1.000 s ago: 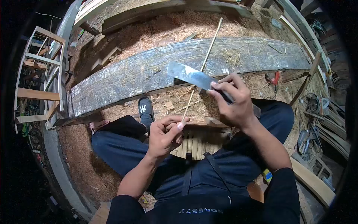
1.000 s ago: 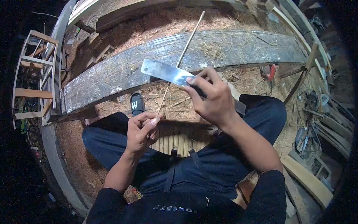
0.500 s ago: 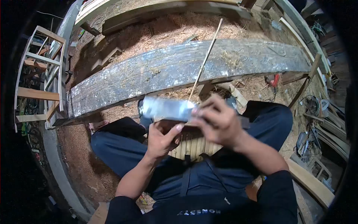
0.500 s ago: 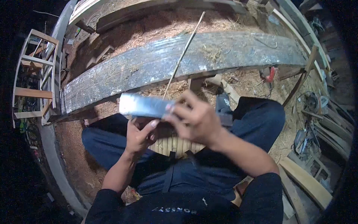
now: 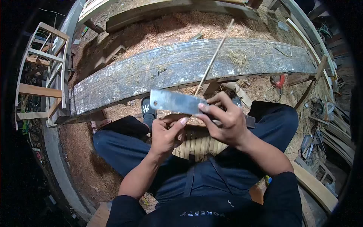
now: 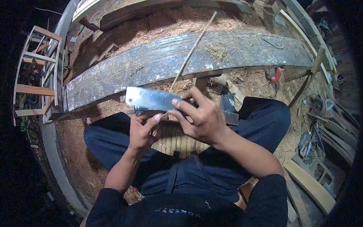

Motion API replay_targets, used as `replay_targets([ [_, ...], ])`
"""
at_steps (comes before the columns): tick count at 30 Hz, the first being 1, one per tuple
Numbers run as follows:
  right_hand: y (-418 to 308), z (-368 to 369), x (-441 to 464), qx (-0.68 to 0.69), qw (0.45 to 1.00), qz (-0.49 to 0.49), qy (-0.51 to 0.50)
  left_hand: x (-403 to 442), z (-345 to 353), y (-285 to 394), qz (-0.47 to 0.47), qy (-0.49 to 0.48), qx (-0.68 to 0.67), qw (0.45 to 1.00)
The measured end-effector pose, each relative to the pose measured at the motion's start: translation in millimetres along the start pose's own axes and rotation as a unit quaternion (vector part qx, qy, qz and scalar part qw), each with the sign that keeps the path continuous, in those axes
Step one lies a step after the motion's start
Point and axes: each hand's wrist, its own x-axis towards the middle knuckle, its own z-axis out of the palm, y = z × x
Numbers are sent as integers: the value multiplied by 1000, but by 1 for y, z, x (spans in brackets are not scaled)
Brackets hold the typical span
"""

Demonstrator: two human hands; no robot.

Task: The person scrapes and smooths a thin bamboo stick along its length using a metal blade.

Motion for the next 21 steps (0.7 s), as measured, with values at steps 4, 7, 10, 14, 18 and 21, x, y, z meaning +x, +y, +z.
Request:
replay_targets([
  [4,10,-3,-1,-19,1000,-11,10,-5,0,-3,19,-17,-26,999],
  [7,17,-2,7,-35,998,22,45,-3,0,-5,14,-29,-40,999],
  [10,-2,3,-5,8,998,-65,-22,-8,6,-10,35,30,-47,998],
  [14,21,-5,8,-45,998,35,37,-5,0,-7,36,-23,-11,999],
  [18,14,1,5,-7,999,-26,39,-8,2,-8,36,-9,9,999],
  [21,1,3,-1,7,999,-51,9,-8,-1,-9,36,2,28,999],
])
